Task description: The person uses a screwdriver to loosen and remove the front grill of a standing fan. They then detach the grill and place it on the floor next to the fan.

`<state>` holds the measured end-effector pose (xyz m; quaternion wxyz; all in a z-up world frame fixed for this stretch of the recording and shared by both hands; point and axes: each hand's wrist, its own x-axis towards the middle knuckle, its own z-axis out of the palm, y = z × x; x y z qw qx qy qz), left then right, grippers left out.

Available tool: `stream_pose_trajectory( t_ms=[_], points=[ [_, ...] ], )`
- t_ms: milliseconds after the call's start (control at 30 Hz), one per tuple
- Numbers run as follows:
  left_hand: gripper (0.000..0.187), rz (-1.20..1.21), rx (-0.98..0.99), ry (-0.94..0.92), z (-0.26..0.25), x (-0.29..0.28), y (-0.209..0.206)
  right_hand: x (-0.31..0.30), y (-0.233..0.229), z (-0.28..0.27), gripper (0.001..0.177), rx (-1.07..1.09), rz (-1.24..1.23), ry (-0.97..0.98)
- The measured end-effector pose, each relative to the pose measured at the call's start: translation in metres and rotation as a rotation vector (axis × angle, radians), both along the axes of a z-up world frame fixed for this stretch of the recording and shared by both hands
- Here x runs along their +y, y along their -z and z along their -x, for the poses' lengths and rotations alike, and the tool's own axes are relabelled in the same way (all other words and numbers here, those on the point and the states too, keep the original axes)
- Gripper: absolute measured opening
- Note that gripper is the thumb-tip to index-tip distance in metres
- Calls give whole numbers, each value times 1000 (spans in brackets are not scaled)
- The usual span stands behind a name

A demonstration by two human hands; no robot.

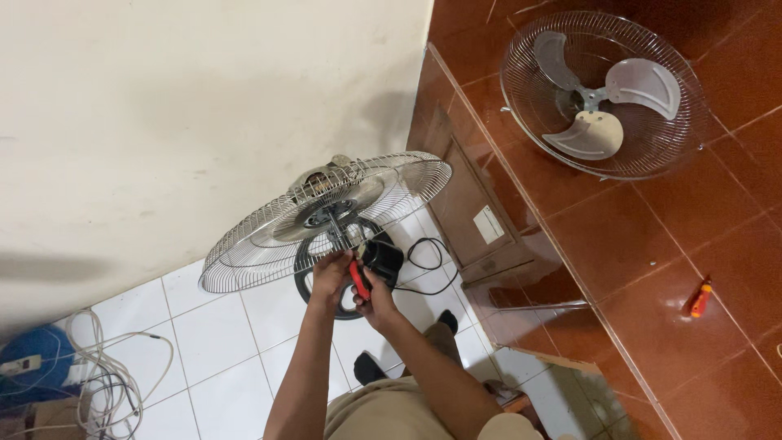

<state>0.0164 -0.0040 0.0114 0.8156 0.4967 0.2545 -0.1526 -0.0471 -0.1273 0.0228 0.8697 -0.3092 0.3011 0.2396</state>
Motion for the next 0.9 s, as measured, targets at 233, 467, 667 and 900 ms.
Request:
stream_pose_trajectory(
  t_ms=[233, 467, 667, 900],
  points=[
    [34, 2, -71, 61, 2, 6, -4, -12, 0, 4, 40, -82, -383, -166],
    [33, -18, -65, 69, 7, 6, -13, -3, 18, 3, 43, -97, -290, -151],
    [32, -19, -84, 42, 11, 3, -13, 3, 19, 4, 38, -106, -121, -116],
    [44, -243, -140, 0, 11, 3, -5, 7, 13, 3, 37, -130, 249, -87]
  ],
)
